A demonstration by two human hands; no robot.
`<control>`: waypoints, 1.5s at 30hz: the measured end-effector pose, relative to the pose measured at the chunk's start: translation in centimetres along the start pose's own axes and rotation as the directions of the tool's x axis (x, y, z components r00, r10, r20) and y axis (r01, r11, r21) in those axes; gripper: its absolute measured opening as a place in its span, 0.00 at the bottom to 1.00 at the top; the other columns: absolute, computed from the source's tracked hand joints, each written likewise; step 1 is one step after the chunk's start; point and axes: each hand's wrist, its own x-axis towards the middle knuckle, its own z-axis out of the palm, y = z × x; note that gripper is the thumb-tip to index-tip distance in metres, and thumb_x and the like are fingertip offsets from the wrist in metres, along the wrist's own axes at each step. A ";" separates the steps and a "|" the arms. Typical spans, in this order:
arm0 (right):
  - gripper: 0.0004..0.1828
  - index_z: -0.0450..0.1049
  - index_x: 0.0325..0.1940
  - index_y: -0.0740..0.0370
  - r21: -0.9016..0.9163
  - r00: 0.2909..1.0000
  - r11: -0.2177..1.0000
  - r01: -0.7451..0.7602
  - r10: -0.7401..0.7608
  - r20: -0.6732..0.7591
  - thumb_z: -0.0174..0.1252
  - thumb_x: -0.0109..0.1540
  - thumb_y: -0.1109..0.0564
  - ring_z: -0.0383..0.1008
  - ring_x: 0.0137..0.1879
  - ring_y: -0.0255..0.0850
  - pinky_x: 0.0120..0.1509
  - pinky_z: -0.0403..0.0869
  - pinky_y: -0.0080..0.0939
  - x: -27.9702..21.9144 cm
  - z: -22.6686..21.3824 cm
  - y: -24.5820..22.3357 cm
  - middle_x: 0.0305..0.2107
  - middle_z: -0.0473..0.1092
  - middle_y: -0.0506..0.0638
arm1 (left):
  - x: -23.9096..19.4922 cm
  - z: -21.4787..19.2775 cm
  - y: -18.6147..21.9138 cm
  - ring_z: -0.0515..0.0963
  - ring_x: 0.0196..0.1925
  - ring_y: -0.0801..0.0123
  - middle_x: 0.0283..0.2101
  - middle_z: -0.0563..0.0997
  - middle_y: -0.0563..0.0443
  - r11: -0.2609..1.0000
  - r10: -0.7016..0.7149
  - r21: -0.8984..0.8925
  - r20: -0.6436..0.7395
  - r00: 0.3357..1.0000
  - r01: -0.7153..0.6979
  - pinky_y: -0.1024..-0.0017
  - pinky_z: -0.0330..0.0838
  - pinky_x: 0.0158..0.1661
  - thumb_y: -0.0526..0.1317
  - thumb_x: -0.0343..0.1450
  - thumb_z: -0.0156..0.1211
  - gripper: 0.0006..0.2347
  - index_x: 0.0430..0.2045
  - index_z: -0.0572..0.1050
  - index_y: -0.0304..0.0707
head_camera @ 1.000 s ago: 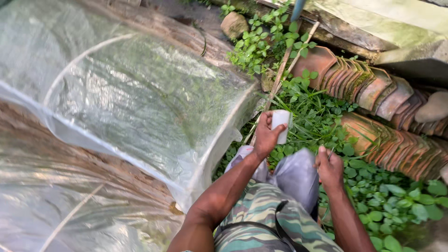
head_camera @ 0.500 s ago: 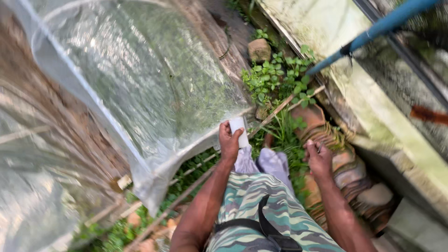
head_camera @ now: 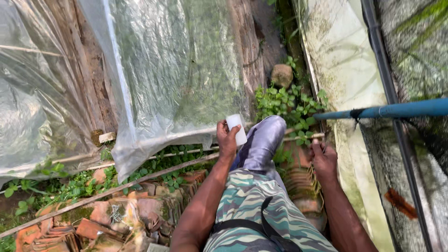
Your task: The person walks along a greenhouse covered with a plastic sheet, then kneels to apply clear adhesive tape over a tear using a roll and scissors. They repeat this process at multiple locations along the sheet.
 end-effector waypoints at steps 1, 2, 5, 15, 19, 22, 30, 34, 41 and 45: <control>0.14 0.72 0.36 0.62 0.039 0.999 0.999 0.032 -0.033 0.027 0.56 0.69 0.49 0.65 0.26 0.32 0.29 0.67 0.36 0.9 0.2 -0.8 0.22 0.68 0.44 | 0.2 0.4 0.3 0.82 0.40 0.62 0.45 0.78 0.40 1.000 0.006 -0.007 -0.014 1.000 -0.006 0.67 0.80 0.38 0.32 0.65 0.64 0.23 0.54 0.64 0.27; 0.15 0.73 0.35 0.62 0.072 0.997 0.996 0.054 -0.058 0.055 0.56 0.69 0.49 0.65 0.25 0.32 0.29 0.67 0.36 1.2 0.1 -1.4 0.22 0.67 0.44 | 0.2 0.7 0.5 0.83 0.40 0.62 0.46 0.78 0.41 1.000 0.004 -0.015 -0.035 0.999 -0.005 0.67 0.80 0.38 0.32 0.66 0.64 0.23 0.54 0.64 0.27; 0.16 0.74 0.35 0.62 0.049 0.995 0.998 0.033 -0.038 0.091 0.56 0.71 0.48 0.63 0.25 0.31 0.29 0.64 0.33 2.5 0.2 -2.6 0.22 0.67 0.44 | 1.2 1.4 1.1 0.83 0.41 0.63 0.46 0.78 0.42 0.999 0.044 -0.027 -0.047 0.998 -0.045 0.67 0.81 0.40 0.33 0.66 0.63 0.23 0.55 0.64 0.29; 0.18 0.77 0.36 0.65 -0.142 0.997 0.989 -0.041 0.050 0.060 0.55 0.70 0.48 0.63 0.24 0.32 0.27 0.65 0.35 8.8 -0.9 -1.3 0.21 0.66 0.46 | 8.2 4.1 -1.1 0.83 0.39 0.61 0.45 0.78 0.41 0.973 0.092 -0.198 -0.131 0.987 -0.118 0.64 0.81 0.40 0.30 0.65 0.63 0.21 0.51 0.65 0.28; 0.19 0.75 0.36 0.67 -0.147 0.986 0.980 -0.138 0.149 0.071 0.56 0.70 0.48 0.63 0.23 0.33 0.27 0.65 0.37 14.8 1.7 -2.5 0.21 0.66 0.46 | 12.4 4.6 -2.2 0.82 0.41 0.63 0.45 0.78 0.43 0.976 0.077 -0.191 -0.165 0.983 -0.108 0.66 0.80 0.40 0.31 0.66 0.64 0.20 0.52 0.66 0.29; 0.19 0.75 0.35 0.67 -0.206 0.981 0.978 -0.021 0.059 0.182 0.55 0.70 0.47 0.62 0.23 0.33 0.27 0.64 0.37 20.4 5.6 -5.9 0.20 0.65 0.45 | 17.0 6.2 -2.3 0.81 0.42 0.64 0.45 0.78 0.43 0.971 0.086 -0.198 -0.222 0.971 -0.131 0.67 0.79 0.42 0.30 0.66 0.64 0.20 0.51 0.66 0.29; 0.19 0.76 0.35 0.66 -0.441 0.948 0.888 0.127 0.023 0.318 0.56 0.69 0.46 0.61 0.24 0.32 0.27 0.62 0.36 36.0 19.3 -21.6 0.20 0.66 0.46 | 29.1 11.9 2.4 0.81 0.43 0.65 0.46 0.78 0.43 0.962 0.036 -0.248 -0.305 0.952 -0.116 0.68 0.79 0.43 0.30 0.65 0.65 0.20 0.50 0.67 0.29; 0.19 0.76 0.36 0.66 -0.447 0.899 0.874 0.192 0.026 0.437 0.55 0.70 0.47 0.64 0.24 0.33 0.28 0.64 0.36 39.9 23.9 -26.7 0.20 0.67 0.46 | 32.2 12.8 4.9 0.80 0.43 0.66 0.46 0.78 0.43 0.952 0.086 -0.242 -0.374 0.923 -0.187 0.69 0.79 0.43 0.31 0.65 0.65 0.20 0.51 0.68 0.30; 0.20 0.77 0.33 0.67 -0.491 0.782 0.802 0.340 0.049 0.622 0.55 0.68 0.47 0.66 0.25 0.33 0.30 0.70 0.38 43.2 30.3 -29.8 0.20 0.68 0.48 | 30.0 10.1 5.5 0.79 0.47 0.62 0.48 0.78 0.41 0.921 0.057 -0.275 -0.606 0.794 -0.276 0.66 0.75 0.48 0.31 0.66 0.63 0.21 0.53 0.66 0.28; 0.20 0.79 0.34 0.67 -0.573 0.708 0.663 0.481 0.092 0.701 0.56 0.69 0.47 0.64 0.26 0.36 0.33 0.67 0.43 44.6 34.7 -30.0 0.21 0.69 0.52 | 28.3 8.8 4.7 0.81 0.47 0.57 0.49 0.78 0.39 0.872 -0.053 -0.369 -0.724 0.688 -0.322 0.63 0.76 0.48 0.29 0.65 0.61 0.22 0.55 0.64 0.30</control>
